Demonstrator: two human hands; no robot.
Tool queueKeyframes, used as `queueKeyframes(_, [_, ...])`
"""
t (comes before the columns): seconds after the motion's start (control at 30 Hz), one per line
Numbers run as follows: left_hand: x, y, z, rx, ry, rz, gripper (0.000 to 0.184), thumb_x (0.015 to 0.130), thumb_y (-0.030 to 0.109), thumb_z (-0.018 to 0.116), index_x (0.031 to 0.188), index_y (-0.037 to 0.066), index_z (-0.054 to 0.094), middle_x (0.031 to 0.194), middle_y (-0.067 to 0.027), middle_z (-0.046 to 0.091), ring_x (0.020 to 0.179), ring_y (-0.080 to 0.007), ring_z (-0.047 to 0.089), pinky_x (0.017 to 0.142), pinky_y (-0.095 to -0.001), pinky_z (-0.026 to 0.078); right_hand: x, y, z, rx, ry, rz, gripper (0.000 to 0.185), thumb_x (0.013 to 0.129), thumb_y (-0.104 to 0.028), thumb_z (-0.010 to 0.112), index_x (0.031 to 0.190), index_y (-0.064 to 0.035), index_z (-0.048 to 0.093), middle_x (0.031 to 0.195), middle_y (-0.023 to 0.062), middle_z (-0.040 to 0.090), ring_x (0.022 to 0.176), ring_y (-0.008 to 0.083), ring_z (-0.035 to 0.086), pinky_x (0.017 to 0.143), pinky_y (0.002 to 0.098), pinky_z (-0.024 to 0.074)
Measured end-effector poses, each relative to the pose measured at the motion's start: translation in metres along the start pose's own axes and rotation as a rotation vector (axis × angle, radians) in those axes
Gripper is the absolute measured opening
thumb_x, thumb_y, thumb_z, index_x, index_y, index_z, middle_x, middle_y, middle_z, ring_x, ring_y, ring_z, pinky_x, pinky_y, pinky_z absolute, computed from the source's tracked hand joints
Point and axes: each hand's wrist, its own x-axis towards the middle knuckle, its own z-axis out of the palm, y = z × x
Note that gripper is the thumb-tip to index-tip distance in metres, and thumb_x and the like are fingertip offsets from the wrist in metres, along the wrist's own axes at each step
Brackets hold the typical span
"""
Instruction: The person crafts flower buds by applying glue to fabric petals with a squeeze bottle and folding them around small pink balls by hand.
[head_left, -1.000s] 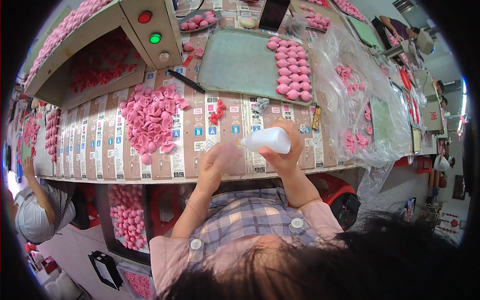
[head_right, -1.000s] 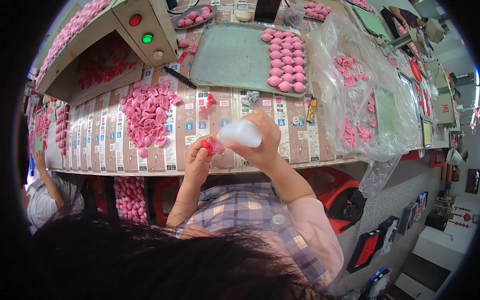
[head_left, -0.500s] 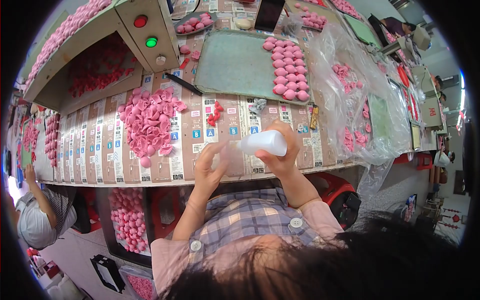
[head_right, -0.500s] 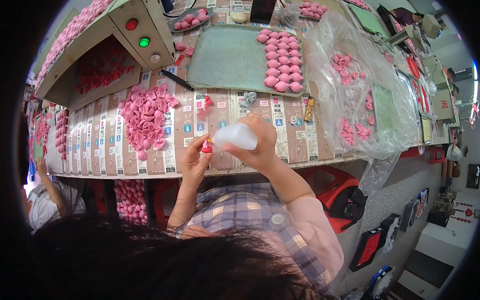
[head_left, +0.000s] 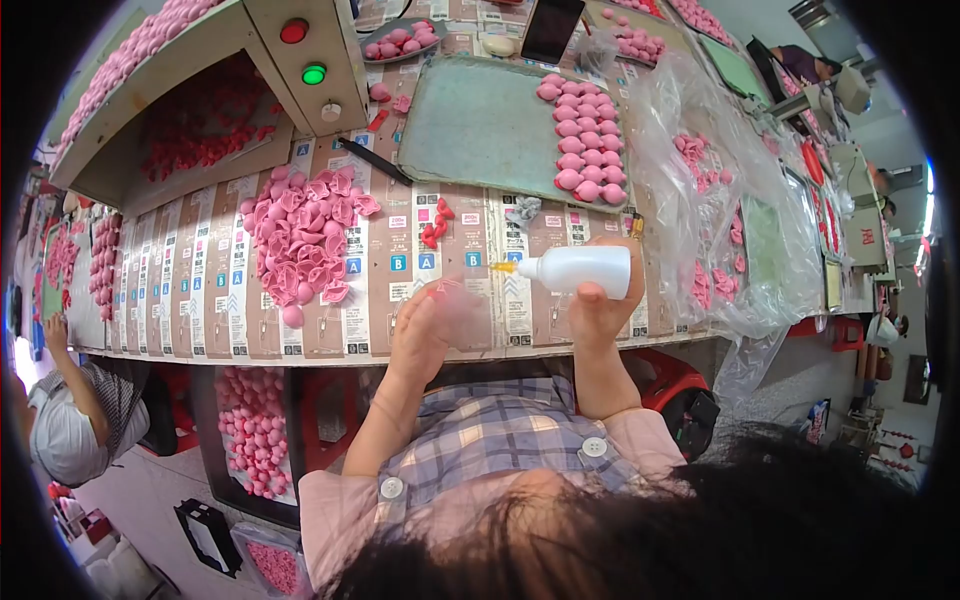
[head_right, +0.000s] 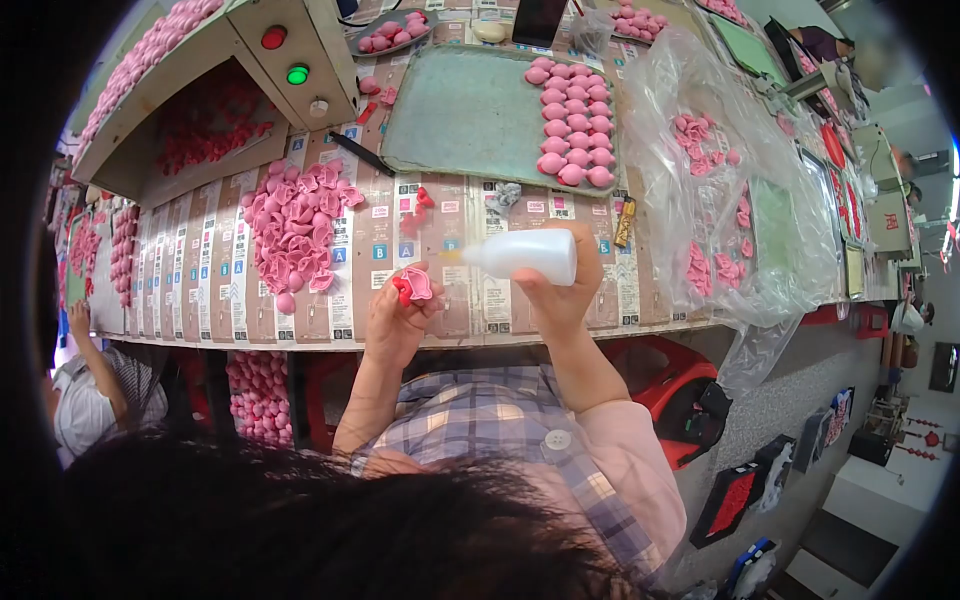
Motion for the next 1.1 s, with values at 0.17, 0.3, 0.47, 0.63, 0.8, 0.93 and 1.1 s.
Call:
queueKeyframes(0.17, [0.001,0.0,0.001,0.015,-0.007,-0.008,0.049,0.086,0.034,0.048,0.117,-0.003,0.042,0.092,-0.0142,0.059,0.079,-0.0183,0.056,0.075,-0.031,0.045,-0.001,-0.001,0.0,-0.014,-0.007,0.049,0.048,0.067,-0.036,0.073,0.09,0.0,0.051,0.082,0.0043,0.05,0.07,0.0096,0.049,0.061,0.0209,0.0396])
queueKeyframes(0.3, [0.0,0.001,0.004,0.03,0.008,-0.017,0.049,0.086,0.035,0.048,0.116,-0.003,0.043,0.091,-0.0136,0.059,0.078,-0.0178,0.055,0.074,-0.0305,0.045,-0.005,0.004,-0.002,-0.054,-0.049,0.055,0.049,0.067,-0.036,0.074,0.09,-0.0004,0.051,0.082,0.0042,0.051,0.071,0.0105,0.05,0.061,0.0216,0.0399])
queueKeyframes(0.47, [0.001,-0.001,0.003,0.034,-0.002,-0.016,0.05,0.085,0.034,0.05,0.116,-0.004,0.042,0.09,-0.0129,0.058,0.079,-0.0186,0.056,0.075,-0.0318,0.045,-0.009,0.003,0.002,-0.072,-0.112,0.046,0.05,0.067,-0.035,0.073,0.093,0.0009,0.05,0.081,0.0062,0.053,0.069,0.0133,0.051,0.06,0.0237,0.0409])
queueKeyframes(0.63, [0.002,-0.007,-0.002,0.07,-0.037,0.008,0.05,0.084,0.031,0.053,0.117,-0.006,0.042,0.092,-0.0123,0.057,0.084,-0.0189,0.055,0.078,-0.0329,0.044,-0.013,0.005,0.003,-0.189,-0.191,-0.033,0.049,0.066,-0.031,0.074,0.095,0.001,0.05,0.081,0.01,0.054,0.068,0.0175,0.053,0.059,0.0265,0.0424])
queueKeyframes(0.8, [0.0,-0.005,0.004,0.123,-0.014,0.015,0.05,0.084,0.029,0.054,0.117,-0.006,0.042,0.094,-0.0118,0.056,0.086,-0.0191,0.055,0.082,-0.0334,0.043,-0.012,0.008,0.004,-0.208,-0.235,-0.085,0.048,0.066,-0.028,0.075,0.095,0.0007,0.05,0.08,0.0105,0.055,0.067,0.0194,0.054,0.059,0.0274,0.0429])
queueKeyframes(0.93, [0.001,-0.007,-0.001,0.133,-0.043,0.027,0.048,0.083,0.028,0.054,0.117,-0.005,0.043,0.096,-0.0119,0.056,0.089,-0.019,0.054,0.082,-0.0333,0.042,-0.011,0.006,0.005,-0.221,-0.242,-0.09,0.046,0.065,-0.026,0.075,0.093,0.0008,0.05,0.078,0.0099,0.055,0.065,0.0198,0.054,0.058,0.028,0.0428])
queueKeyframes(1.1, [-0.001,-0.004,0.003,0.219,-0.027,0.057,0.047,0.082,0.026,0.055,0.117,-0.004,0.044,0.096,-0.0105,0.056,0.09,-0.0177,0.054,0.085,-0.0322,0.04,-0.01,0.005,0.008,-0.235,-0.244,-0.119,0.042,0.064,-0.024,0.076,0.089,0.0003,0.052,0.076,0.0101,0.055,0.064,0.0222,0.054,0.056,0.0292,0.0426])
